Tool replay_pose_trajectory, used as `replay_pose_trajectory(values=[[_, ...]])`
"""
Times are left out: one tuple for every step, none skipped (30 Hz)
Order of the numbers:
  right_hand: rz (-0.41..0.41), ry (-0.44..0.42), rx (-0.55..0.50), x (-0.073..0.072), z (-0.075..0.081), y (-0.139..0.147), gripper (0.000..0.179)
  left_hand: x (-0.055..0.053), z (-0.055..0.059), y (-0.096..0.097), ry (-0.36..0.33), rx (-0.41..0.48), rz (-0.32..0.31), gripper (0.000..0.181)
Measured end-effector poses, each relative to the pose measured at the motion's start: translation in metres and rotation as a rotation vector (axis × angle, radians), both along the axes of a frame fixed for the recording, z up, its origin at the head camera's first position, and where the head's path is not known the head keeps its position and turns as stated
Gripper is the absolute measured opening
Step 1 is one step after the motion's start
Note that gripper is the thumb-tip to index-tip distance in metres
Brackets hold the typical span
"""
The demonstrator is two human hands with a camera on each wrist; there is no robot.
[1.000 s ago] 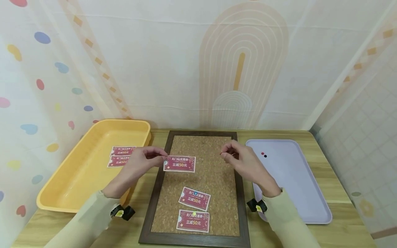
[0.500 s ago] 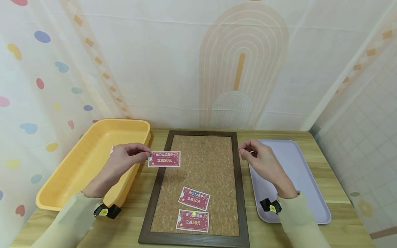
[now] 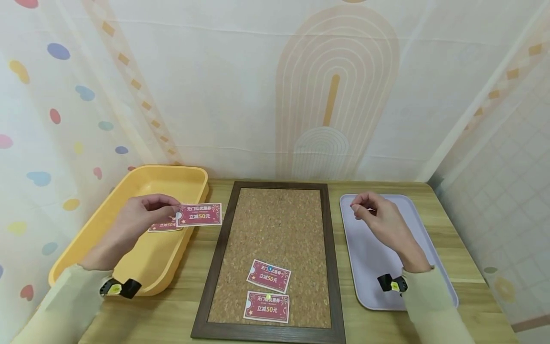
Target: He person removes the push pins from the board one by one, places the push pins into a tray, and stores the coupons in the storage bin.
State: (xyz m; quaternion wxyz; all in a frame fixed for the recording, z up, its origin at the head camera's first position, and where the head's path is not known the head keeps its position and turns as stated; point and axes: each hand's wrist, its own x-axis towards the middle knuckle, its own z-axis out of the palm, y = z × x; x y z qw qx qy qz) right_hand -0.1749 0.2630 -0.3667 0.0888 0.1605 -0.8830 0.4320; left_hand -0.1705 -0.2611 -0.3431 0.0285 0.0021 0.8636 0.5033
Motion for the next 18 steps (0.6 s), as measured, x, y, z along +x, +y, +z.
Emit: replay_pose_trajectory(values=[[0.002, 0.007, 0.004, -0.001, -0.001, 0.003, 0.005, 0.0, 0.0, -0.004, 0.0, -0.008, 0.005, 0.029], [0.004, 0.012, 0.007, -0.001, -0.001, 0.005, 0.004, -0.001, 0.0, -0.008, 0.007, -0.018, 0.008, 0.029], [0.007, 0.015, 0.01, -0.002, -0.001, 0.008, 0.004, -0.002, 0.0, -0.012, 0.013, -0.026, 0.01, 0.03], [0.009, 0.018, 0.012, -0.003, -0.002, 0.01, 0.004, -0.002, 0.0, -0.016, 0.019, -0.031, 0.01, 0.03], [0.011, 0.022, 0.014, -0.004, -0.002, 0.012, 0.003, -0.003, -0.001, -0.019, 0.022, -0.03, 0.008, 0.03], [0.014, 0.021, 0.015, -0.004, -0.003, 0.014, 0.003, -0.003, 0.0, -0.022, 0.027, -0.024, 0.004, 0.03], [0.015, 0.022, 0.011, -0.005, -0.003, 0.016, 0.003, -0.003, -0.001, -0.026, 0.03, -0.018, -0.002, 0.03], [0.017, 0.024, 0.006, -0.006, -0.004, 0.018, 0.004, -0.003, -0.001, -0.029, 0.033, -0.011, -0.009, 0.03], [0.015, 0.025, 0.003, -0.006, -0.004, 0.02, 0.004, -0.003, -0.001, -0.032, 0.03, 0.0, -0.015, 0.03], [0.012, 0.025, 0.001, -0.007, -0.005, 0.021, 0.004, -0.004, -0.001, -0.036, 0.026, 0.014, -0.021, 0.03], [0.009, 0.022, 0.0, -0.007, -0.006, 0.023, 0.004, -0.004, -0.002, -0.039, 0.02, 0.026, -0.027, 0.03], [0.006, 0.018, -0.001, -0.007, -0.006, 0.025, 0.004, -0.005, -0.002, -0.042, 0.016, 0.034, -0.031, 0.031], [0.002, 0.014, -0.003, -0.008, -0.007, 0.027, 0.004, -0.006, -0.003, -0.046, 0.011, 0.038, -0.034, 0.03], [0.0, 0.01, -0.003, -0.009, -0.008, 0.028, 0.004, -0.007, -0.004, -0.049, 0.004, 0.045, -0.034, 0.03], [-0.003, 0.005, -0.002, -0.009, -0.008, 0.03, 0.004, -0.007, -0.005, -0.052, -0.003, 0.051, -0.034, 0.031], [-0.005, 0.001, 0.001, -0.01, -0.009, 0.032, 0.004, -0.008, -0.006, -0.056, -0.01, 0.056, -0.033, 0.03], [-0.008, -0.001, 0.005, -0.011, -0.01, 0.034, 0.004, -0.009, -0.007, -0.059, -0.018, 0.058, -0.033, 0.031], [-0.011, -0.003, 0.011, -0.011, -0.011, 0.036, 0.004, -0.01, -0.007, -0.062, -0.024, 0.059, -0.033, 0.031]])
